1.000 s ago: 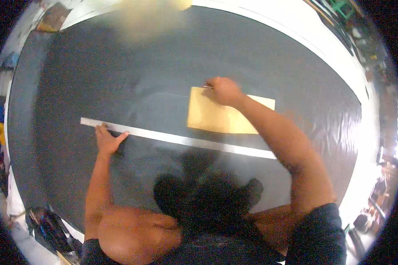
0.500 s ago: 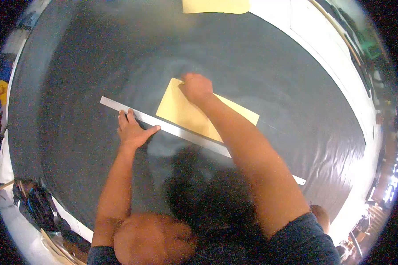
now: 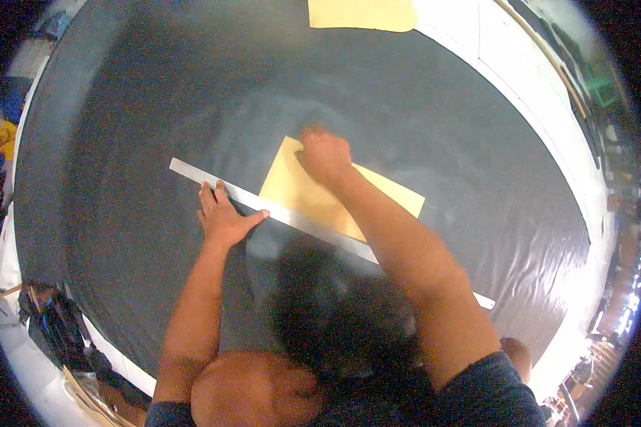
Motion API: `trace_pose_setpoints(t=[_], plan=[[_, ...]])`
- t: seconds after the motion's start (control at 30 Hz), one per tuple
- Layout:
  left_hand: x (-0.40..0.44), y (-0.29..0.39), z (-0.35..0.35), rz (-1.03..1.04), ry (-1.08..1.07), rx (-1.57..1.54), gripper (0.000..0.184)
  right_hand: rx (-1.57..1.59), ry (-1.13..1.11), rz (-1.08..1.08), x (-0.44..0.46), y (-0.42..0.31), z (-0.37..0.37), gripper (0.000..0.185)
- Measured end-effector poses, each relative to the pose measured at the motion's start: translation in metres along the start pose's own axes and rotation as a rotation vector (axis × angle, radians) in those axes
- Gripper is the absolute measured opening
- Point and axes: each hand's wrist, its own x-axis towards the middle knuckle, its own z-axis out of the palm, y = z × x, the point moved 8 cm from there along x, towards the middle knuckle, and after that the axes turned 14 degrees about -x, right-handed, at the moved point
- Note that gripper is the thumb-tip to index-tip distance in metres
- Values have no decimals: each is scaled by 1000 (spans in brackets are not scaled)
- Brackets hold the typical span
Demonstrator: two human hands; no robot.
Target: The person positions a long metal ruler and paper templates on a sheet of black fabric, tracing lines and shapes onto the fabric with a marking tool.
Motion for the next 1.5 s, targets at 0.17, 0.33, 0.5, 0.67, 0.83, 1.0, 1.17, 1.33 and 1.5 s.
trace_pose_setpoints(t=[0.17,0.33,0.5,0.67,0.83,1.0,1.17,1.33,1.5], plan=[[2,-1,2,10,3,13,131,-10,-10,-21,1,2,8,27],[1,-2,2,22,15,-8,131,-15,-46,15,1,3,9,29],[-1,-6,7,50,33,-44,133,14,-92,27,3,5,9,30],[-2,-7,9,43,29,-60,134,50,-89,24,2,5,10,30],[0,-15,17,40,12,-82,137,54,-84,17,1,5,9,31],[2,-23,25,86,54,-105,139,40,-92,41,0,8,12,30],[0,-24,25,94,70,-91,138,72,-99,32,1,7,14,29],[1,-22,23,131,97,-118,137,43,-64,25,2,7,11,30],[0,-19,21,127,109,-143,134,43,-57,13,3,8,17,30]])
